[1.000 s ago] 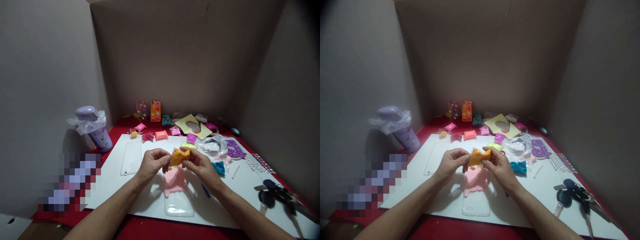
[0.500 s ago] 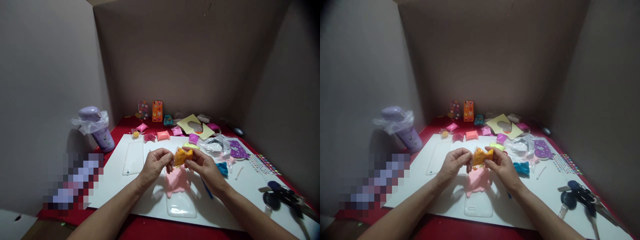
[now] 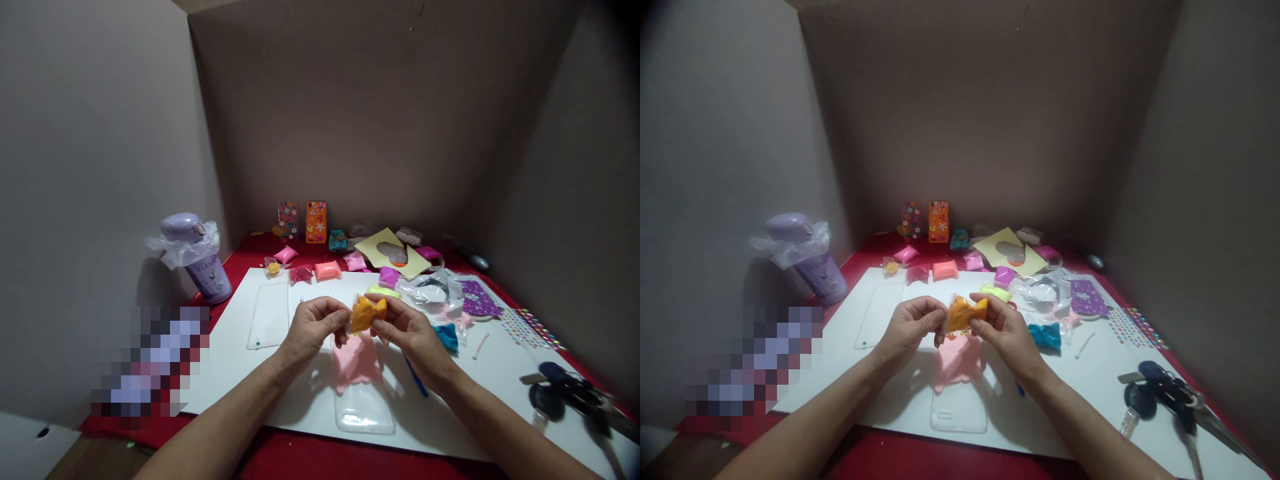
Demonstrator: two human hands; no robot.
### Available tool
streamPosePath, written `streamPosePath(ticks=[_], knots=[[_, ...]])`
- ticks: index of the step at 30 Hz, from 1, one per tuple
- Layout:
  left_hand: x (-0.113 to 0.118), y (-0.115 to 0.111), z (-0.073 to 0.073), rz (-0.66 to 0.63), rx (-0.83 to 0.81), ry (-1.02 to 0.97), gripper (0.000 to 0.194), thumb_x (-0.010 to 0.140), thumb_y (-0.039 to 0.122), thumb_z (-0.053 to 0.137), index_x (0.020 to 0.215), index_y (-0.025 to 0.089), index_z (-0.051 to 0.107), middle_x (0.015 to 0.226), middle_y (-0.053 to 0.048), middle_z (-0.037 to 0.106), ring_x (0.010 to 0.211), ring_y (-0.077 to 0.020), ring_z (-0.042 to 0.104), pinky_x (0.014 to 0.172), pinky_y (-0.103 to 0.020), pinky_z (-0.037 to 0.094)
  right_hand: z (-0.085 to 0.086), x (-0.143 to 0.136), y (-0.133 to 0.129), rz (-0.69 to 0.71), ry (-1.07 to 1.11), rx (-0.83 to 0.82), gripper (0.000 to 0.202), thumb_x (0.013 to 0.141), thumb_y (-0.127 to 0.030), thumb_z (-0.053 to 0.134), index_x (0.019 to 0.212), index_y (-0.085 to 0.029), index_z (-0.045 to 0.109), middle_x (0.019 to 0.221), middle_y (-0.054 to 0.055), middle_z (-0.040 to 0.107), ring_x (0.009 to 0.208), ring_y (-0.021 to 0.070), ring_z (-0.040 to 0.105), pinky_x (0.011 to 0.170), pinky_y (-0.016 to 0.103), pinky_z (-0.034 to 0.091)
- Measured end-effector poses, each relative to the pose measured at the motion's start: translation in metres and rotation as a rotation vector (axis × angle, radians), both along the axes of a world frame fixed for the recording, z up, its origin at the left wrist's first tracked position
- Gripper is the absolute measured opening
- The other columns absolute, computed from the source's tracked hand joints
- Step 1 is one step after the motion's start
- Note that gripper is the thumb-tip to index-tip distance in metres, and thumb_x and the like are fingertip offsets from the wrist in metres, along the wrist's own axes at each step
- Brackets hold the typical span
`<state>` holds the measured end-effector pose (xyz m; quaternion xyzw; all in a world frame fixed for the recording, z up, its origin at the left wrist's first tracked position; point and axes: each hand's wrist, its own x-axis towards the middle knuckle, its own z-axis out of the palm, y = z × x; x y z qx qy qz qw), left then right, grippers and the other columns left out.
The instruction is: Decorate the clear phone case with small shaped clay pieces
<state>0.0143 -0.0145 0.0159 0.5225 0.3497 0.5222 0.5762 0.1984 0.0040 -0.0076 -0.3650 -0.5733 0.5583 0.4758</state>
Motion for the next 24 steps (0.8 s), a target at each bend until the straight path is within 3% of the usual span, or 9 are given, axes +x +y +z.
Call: streamPosePath(ticks=[4, 9, 14, 19, 22, 24], knots=[[0.001, -0.003, 0.005, -0.012, 0.003, 0.004, 0.024, 0.072, 0.034, 0.070, 0.076, 0.011, 0.065, 0.056, 0.000, 0.061, 0.046, -0.0099, 0.054, 0.048, -0.024, 0.044, -0.004, 0.001, 0.002, -0.014, 0.018, 0.016, 0.045, 0.072, -0.035, 0.070, 0.113, -0.020, 0.056, 0.100, 0.007, 0.066, 0.080, 0.0192, 0.061, 0.060, 0.028, 0.049], [0.003, -0.005, 0.010, 0.080, -0.028, 0.112, 0.026, 0.068, 0.035, 0.072, 0.070, 0.010, 0.065, 0.052, 0.000, 0.059, 0.043, -0.0095, 0.052, 0.045, -0.023, 0.043, -0.006, 0.001, 0.003, -0.046, 0.009, 0.066, 0.045, 0.074, -0.035, 0.069, 0.114, -0.021, 0.056, 0.099, 0.006, 0.067, 0.091, 0.0224, 0.062, 0.072, 0.033, 0.052], [0.004, -0.005, 0.008, 0.089, -0.037, 0.157, 0.026, 0.067, 0.035, 0.071, 0.067, 0.011, 0.062, 0.050, 0.001, 0.058, 0.042, -0.0092, 0.052, 0.044, -0.023, 0.043, -0.004, 0.000, 0.000, -0.010, 0.003, 0.065, 0.044, 0.074, -0.034, 0.069, 0.115, -0.021, 0.056, 0.100, 0.006, 0.066, 0.096, 0.0232, 0.061, 0.079, 0.036, 0.052], [0.003, -0.003, 0.005, 0.065, 0.014, 0.164, 0.023, 0.075, 0.035, 0.064, 0.075, 0.011, 0.064, 0.052, 0.000, 0.059, 0.047, -0.0114, 0.054, 0.050, -0.026, 0.046, -0.002, -0.001, -0.001, -0.041, 0.020, 0.063, 0.043, 0.075, -0.034, 0.069, 0.114, -0.021, 0.055, 0.099, 0.005, 0.066, 0.091, 0.0214, 0.062, 0.076, 0.033, 0.052], [-0.002, -0.008, 0.017, 0.094, 0.057, 0.288, 0.020, 0.076, 0.032, 0.062, 0.081, 0.013, 0.065, 0.062, -0.002, 0.063, 0.054, -0.0140, 0.058, 0.054, -0.027, 0.047, 0.001, -0.002, -0.002, -0.059, 0.028, 0.059, 0.042, 0.074, -0.033, 0.069, 0.112, -0.020, 0.056, 0.097, 0.005, 0.066, 0.092, 0.0216, 0.062, 0.076, 0.033, 0.053], [-0.015, -0.018, 0.031, 0.168, 0.178, 0.519, 0.017, 0.076, 0.028, 0.062, 0.088, 0.016, 0.067, 0.076, -0.005, 0.068, 0.069, -0.0170, 0.062, 0.063, -0.028, 0.048, 0.003, -0.003, -0.004, -0.066, 0.024, 0.044, 0.041, 0.075, -0.033, 0.069, 0.111, -0.021, 0.056, 0.100, 0.006, 0.066, 0.096, 0.0224, 0.061, 0.077, 0.033, 0.053]])
